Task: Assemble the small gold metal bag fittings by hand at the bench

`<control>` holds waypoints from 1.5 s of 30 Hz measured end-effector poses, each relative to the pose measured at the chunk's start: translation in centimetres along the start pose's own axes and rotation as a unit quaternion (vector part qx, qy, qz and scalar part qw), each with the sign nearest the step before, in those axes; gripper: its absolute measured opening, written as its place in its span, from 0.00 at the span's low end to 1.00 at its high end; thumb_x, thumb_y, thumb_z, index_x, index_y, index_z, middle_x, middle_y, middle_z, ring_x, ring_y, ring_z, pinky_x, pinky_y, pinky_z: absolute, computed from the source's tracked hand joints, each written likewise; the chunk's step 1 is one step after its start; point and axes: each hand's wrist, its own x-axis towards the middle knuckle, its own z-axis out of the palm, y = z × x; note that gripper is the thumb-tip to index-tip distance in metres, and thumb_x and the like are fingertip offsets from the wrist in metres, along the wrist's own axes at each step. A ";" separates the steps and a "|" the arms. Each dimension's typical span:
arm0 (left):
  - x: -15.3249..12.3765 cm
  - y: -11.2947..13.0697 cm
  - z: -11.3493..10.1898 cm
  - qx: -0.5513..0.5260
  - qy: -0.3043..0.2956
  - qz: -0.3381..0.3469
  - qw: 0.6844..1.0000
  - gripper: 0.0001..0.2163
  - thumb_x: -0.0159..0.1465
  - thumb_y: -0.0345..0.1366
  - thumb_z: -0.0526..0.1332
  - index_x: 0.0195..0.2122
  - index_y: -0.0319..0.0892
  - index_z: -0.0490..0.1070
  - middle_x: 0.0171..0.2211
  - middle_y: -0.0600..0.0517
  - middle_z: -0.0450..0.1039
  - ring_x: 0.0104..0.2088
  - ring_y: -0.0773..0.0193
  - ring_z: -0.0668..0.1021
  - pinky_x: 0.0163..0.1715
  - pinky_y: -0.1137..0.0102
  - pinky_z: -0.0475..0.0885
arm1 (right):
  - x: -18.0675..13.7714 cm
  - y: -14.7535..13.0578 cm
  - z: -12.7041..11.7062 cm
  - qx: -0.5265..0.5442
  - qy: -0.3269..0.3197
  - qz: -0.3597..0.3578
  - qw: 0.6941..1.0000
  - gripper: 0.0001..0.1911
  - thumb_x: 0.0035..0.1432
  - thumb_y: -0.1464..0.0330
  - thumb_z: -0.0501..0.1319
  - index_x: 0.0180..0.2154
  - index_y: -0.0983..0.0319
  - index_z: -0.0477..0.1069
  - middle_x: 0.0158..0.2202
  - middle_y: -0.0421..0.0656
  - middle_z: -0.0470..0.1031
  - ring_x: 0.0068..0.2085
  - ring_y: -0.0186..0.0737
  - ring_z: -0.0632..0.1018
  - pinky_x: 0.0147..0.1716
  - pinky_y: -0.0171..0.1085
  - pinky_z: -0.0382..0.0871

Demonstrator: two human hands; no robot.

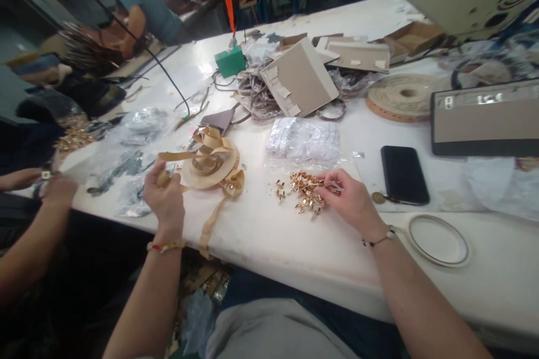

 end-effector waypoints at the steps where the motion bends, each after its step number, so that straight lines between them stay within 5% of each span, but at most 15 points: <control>1: 0.6 -0.2 -0.5 -0.004 0.047 -0.010 0.999 0.22 0.55 0.30 0.70 0.52 0.41 0.71 0.44 0.51 0.78 0.39 0.62 0.79 0.39 0.68 0.76 | 0.0 0.1 0.0 -0.003 0.004 0.001 1.000 0.10 0.56 0.65 0.67 0.31 0.57 0.66 0.44 0.44 0.83 0.41 0.50 0.83 0.44 0.50 0.76; 3: 0.5 0.3 -1.4 0.039 0.133 0.074 0.988 0.29 0.54 0.28 0.69 0.58 0.43 0.67 0.57 0.47 0.72 0.54 0.53 0.75 0.47 0.62 0.74 | 0.1 0.2 0.1 0.000 0.013 -0.005 1.000 0.10 0.56 0.64 0.68 0.32 0.57 0.66 0.45 0.46 0.82 0.42 0.50 0.82 0.44 0.50 0.76; 5: -1.2 1.4 -1.9 0.069 0.129 0.230 0.962 0.25 0.58 0.29 0.66 0.58 0.42 0.68 0.61 0.43 0.68 0.60 0.48 0.71 0.53 0.56 0.71 | 0.1 0.3 0.2 0.009 0.025 -0.018 0.999 0.11 0.55 0.63 0.68 0.32 0.58 0.66 0.47 0.47 0.81 0.43 0.50 0.82 0.45 0.50 0.76; 6: -2.5 2.0 -1.8 0.044 0.084 0.317 0.944 0.17 0.60 0.29 0.64 0.51 0.42 0.73 0.54 0.44 0.75 0.54 0.50 0.76 0.51 0.57 0.72 | 0.1 0.2 0.2 0.017 0.035 -0.024 0.999 0.11 0.55 0.63 0.68 0.32 0.58 0.66 0.47 0.48 0.81 0.44 0.49 0.82 0.45 0.49 0.76; 9: -6.1 3.4 -0.1 0.077 -0.286 0.417 0.859 0.08 0.65 0.31 0.62 0.44 0.46 0.76 0.41 0.49 0.81 0.42 0.59 0.80 0.45 0.64 0.72 | -0.1 0.0 0.1 0.059 0.064 -0.025 0.996 0.12 0.57 0.60 0.67 0.33 0.58 0.67 0.45 0.48 0.81 0.43 0.47 0.81 0.41 0.45 0.76; 11: -7.3 3.7 1.5 0.143 -0.347 0.411 0.830 0.07 0.67 0.33 0.61 0.41 0.46 0.78 0.39 0.49 0.82 0.41 0.58 0.80 0.46 0.63 0.71 | -0.2 -0.1 -0.2 0.096 0.069 -0.024 0.993 0.12 0.59 0.59 0.66 0.34 0.59 0.68 0.42 0.48 0.81 0.40 0.44 0.80 0.38 0.42 0.75; 16: -6.5 3.5 3.9 0.321 -0.385 0.315 0.806 0.09 0.68 0.38 0.58 0.39 0.48 0.80 0.39 0.48 0.79 0.43 0.53 0.77 0.45 0.60 0.67 | -0.3 -0.3 -0.7 0.186 0.038 -0.037 0.981 0.12 0.66 0.58 0.59 0.37 0.60 0.70 0.35 0.44 0.78 0.32 0.37 0.76 0.34 0.37 0.72; 20: -5.8 3.8 4.4 0.346 -0.400 0.304 0.793 0.10 0.69 0.37 0.56 0.37 0.46 0.78 0.37 0.46 0.78 0.46 0.48 0.75 0.44 0.58 0.66 | -0.3 -0.4 -0.6 0.234 0.002 -0.018 0.972 0.11 0.65 0.59 0.60 0.38 0.60 0.70 0.31 0.41 0.76 0.29 0.35 0.74 0.30 0.35 0.69; 27: -7.1 8.7 2.9 0.137 -0.321 0.308 0.885 0.06 0.69 0.35 0.57 0.40 0.43 0.72 0.37 0.48 0.79 0.43 0.52 0.76 0.47 0.57 0.67 | -0.3 -0.2 -0.6 0.185 -0.047 -0.013 0.981 0.10 0.65 0.64 0.60 0.43 0.62 0.75 0.31 0.42 0.76 0.31 0.36 0.74 0.32 0.36 0.68; 29: -9.1 10.5 2.8 0.030 -0.415 0.301 0.858 0.05 0.69 0.34 0.56 0.39 0.43 0.71 0.35 0.49 0.78 0.39 0.57 0.76 0.41 0.62 0.69 | -0.4 -0.2 -0.6 0.169 -0.069 -0.016 0.983 0.15 0.65 0.65 0.59 0.51 0.62 0.74 0.31 0.41 0.76 0.30 0.35 0.74 0.31 0.36 0.69; 31: -11.7 11.9 3.2 -0.023 -0.524 0.302 0.796 0.04 0.69 0.32 0.57 0.39 0.43 0.71 0.34 0.50 0.78 0.37 0.59 0.76 0.39 0.65 0.70 | -0.5 -0.2 -0.6 0.148 -0.095 -0.022 0.984 0.23 0.65 0.66 0.58 0.60 0.62 0.69 0.31 0.41 0.77 0.28 0.35 0.73 0.30 0.36 0.69; 34: -14.9 12.9 4.5 -0.034 -0.589 0.338 0.733 0.04 0.68 0.31 0.58 0.37 0.43 0.72 0.32 0.51 0.77 0.36 0.58 0.76 0.38 0.63 0.70 | -0.6 0.0 -0.6 0.132 -0.119 -0.039 0.983 0.28 0.65 0.67 0.57 0.65 0.63 0.62 0.32 0.42 0.78 0.28 0.35 0.74 0.29 0.36 0.69; 39: -14.9 13.8 7.3 -0.099 -0.492 0.269 0.822 0.12 0.67 0.42 0.63 0.47 0.42 0.71 0.39 0.48 0.78 0.37 0.57 0.76 0.39 0.62 0.71 | -0.7 0.0 -0.7 0.101 -0.124 -0.074 0.984 0.28 0.66 0.67 0.56 0.66 0.62 0.61 0.33 0.42 0.79 0.29 0.36 0.75 0.32 0.37 0.71; 45: -14.6 14.4 10.5 -0.170 -0.466 0.299 0.815 0.03 0.68 0.34 0.61 0.39 0.44 0.75 0.32 0.52 0.79 0.34 0.61 0.77 0.37 0.65 0.71 | -0.8 -0.4 -1.1 0.040 -0.132 -0.111 0.984 0.30 0.63 0.73 0.54 0.66 0.59 0.60 0.37 0.42 0.81 0.27 0.35 0.74 0.32 0.35 0.70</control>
